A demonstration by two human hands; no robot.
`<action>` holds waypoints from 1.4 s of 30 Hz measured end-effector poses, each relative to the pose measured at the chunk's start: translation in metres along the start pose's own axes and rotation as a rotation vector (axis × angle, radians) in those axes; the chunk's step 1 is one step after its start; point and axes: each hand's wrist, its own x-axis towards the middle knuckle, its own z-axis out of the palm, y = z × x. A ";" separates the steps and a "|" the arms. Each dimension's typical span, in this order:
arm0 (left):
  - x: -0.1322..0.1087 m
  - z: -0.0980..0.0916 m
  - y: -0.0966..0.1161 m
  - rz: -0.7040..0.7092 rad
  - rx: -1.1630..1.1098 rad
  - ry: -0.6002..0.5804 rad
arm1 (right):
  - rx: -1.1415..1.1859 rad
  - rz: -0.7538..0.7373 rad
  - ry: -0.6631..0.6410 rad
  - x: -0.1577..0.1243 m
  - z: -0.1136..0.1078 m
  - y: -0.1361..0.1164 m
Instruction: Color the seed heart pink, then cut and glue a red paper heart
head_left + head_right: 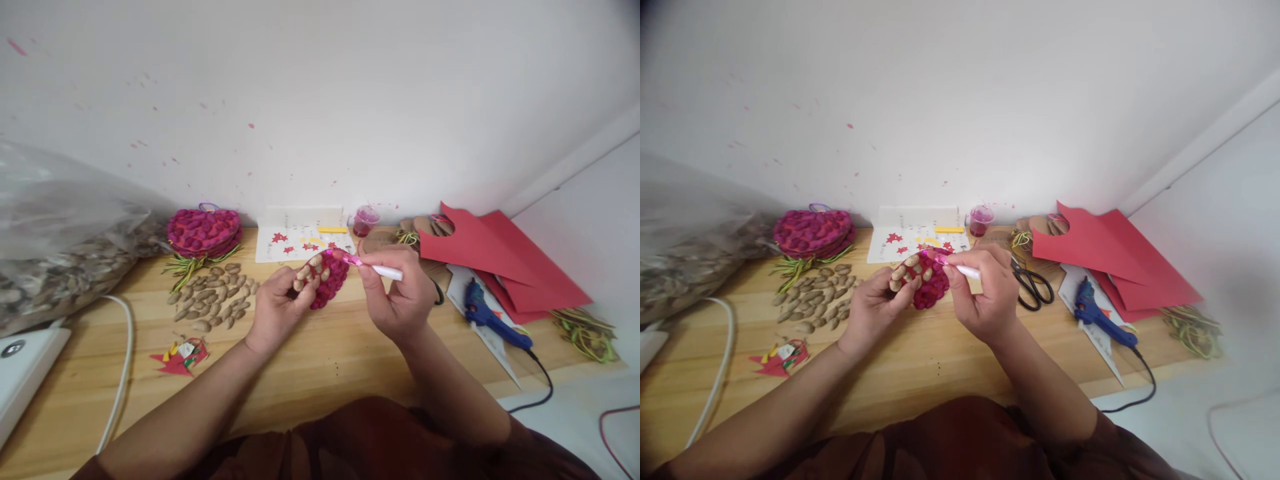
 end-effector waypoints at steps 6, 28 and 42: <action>0.001 0.000 0.002 0.019 0.032 0.000 | -0.001 -0.015 -0.020 0.002 -0.002 -0.004; 0.000 0.000 -0.001 -0.110 -0.075 -0.023 | -0.029 0.083 0.055 0.002 -0.002 0.004; -0.001 0.001 -0.006 -0.098 -0.094 -0.037 | -0.053 0.042 0.055 0.002 -0.002 0.005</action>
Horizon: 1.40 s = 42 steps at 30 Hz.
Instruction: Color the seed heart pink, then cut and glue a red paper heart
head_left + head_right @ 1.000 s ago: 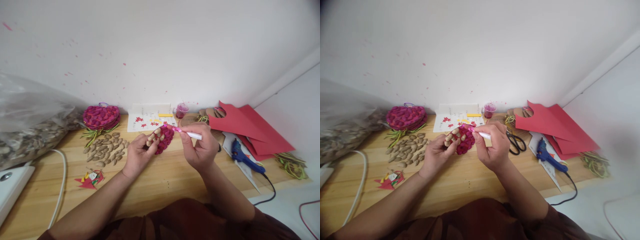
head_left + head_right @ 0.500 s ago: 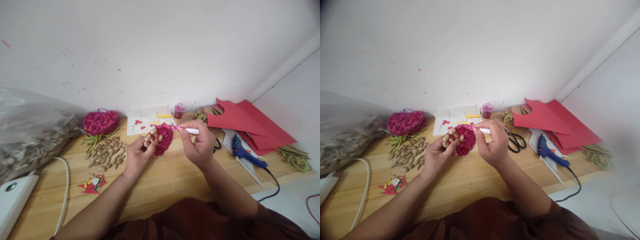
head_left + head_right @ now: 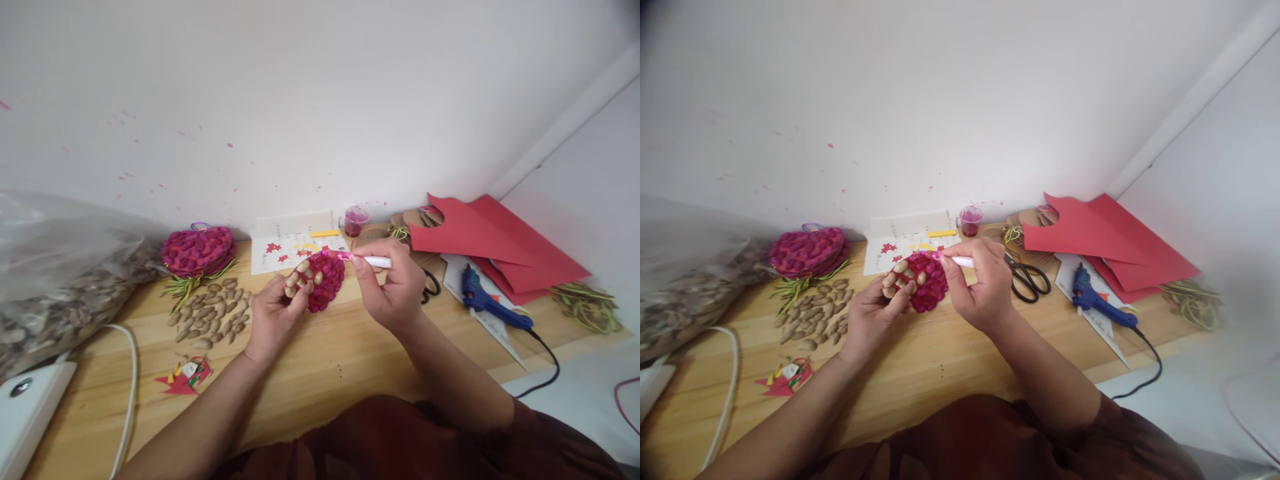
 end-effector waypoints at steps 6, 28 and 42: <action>0.001 0.001 -0.006 0.032 -0.020 0.003 | 0.066 -0.001 -0.009 0.000 0.000 -0.002; 0.000 0.001 0.003 -0.090 -0.077 -0.001 | 0.016 -0.043 -0.020 -0.001 0.000 -0.004; -0.001 0.001 0.003 -0.123 -0.109 -0.009 | 0.026 -0.062 -0.059 -0.001 0.002 -0.005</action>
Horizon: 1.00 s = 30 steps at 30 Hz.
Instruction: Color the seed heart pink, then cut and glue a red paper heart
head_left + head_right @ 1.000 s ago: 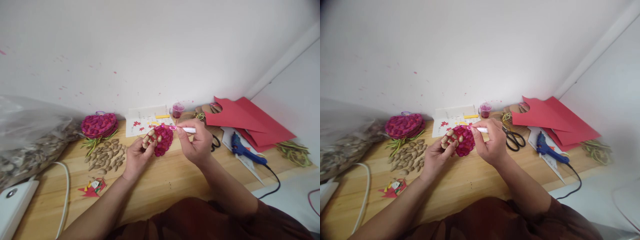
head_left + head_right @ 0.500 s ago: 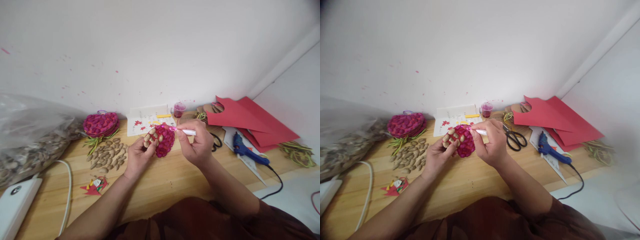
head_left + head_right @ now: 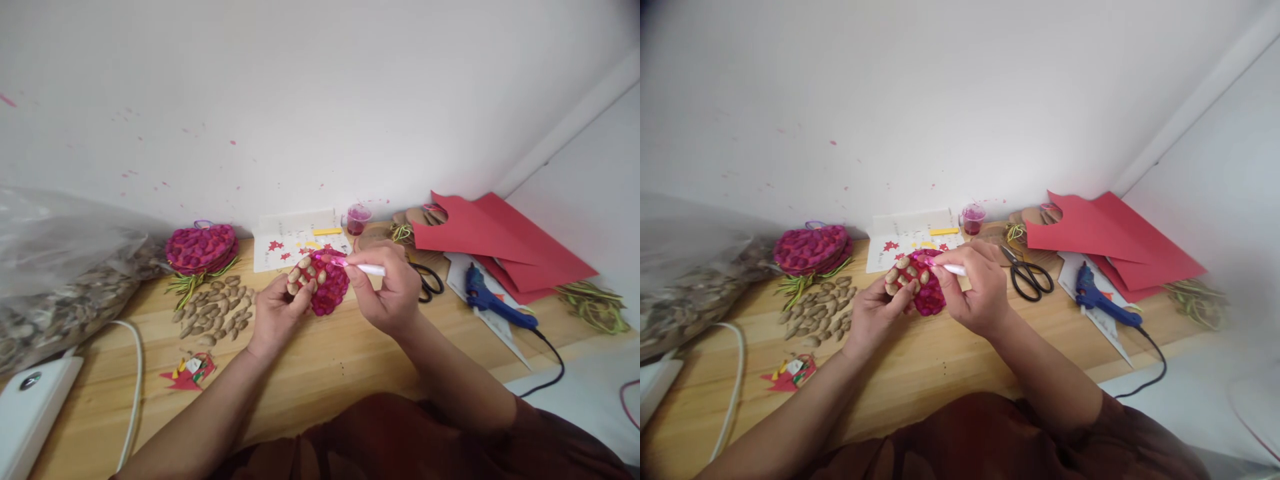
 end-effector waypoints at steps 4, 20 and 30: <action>0.001 0.001 0.005 -0.064 -0.083 -0.026 | -0.039 0.015 0.013 0.000 0.001 0.002; 0.002 0.004 -0.006 -0.286 -0.382 -0.047 | -0.071 0.027 0.015 -0.001 0.002 0.003; 0.002 0.005 0.000 -0.336 -0.410 -0.040 | -0.075 0.011 0.020 -0.001 0.003 0.003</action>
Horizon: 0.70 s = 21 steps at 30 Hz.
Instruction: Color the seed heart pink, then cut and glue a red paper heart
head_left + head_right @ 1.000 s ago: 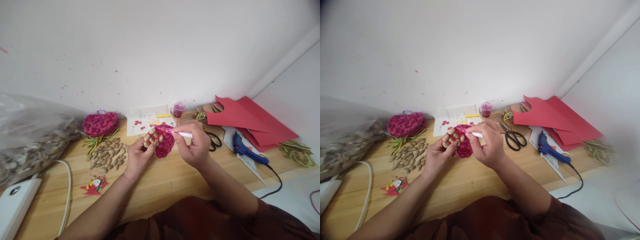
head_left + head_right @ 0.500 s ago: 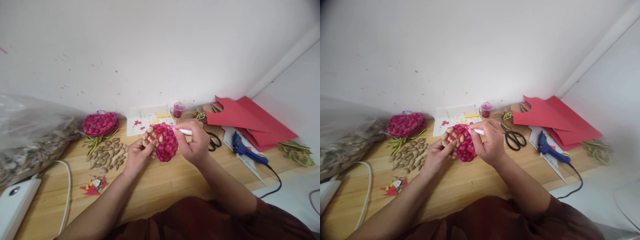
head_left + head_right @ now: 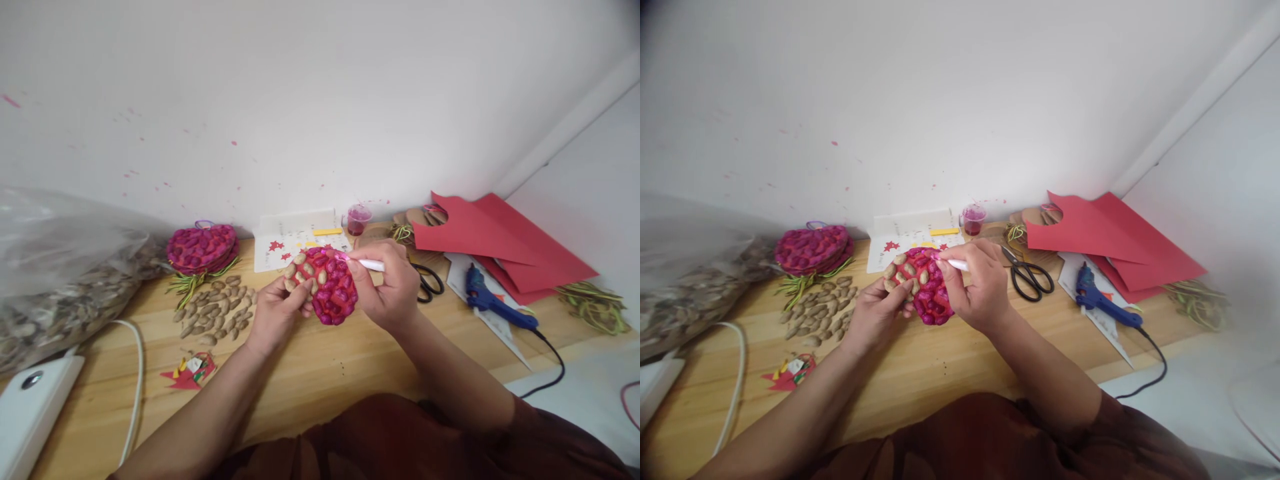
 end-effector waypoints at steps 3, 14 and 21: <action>-0.001 0.001 0.001 0.002 0.000 0.003 | -0.006 0.011 0.007 0.000 0.000 0.000; 0.000 -0.001 -0.002 -0.010 -0.014 -0.016 | 0.042 -0.025 -0.025 -0.002 0.002 -0.004; 0.000 -0.002 -0.003 -0.019 -0.028 0.003 | 0.013 -0.006 0.005 -0.001 0.001 0.000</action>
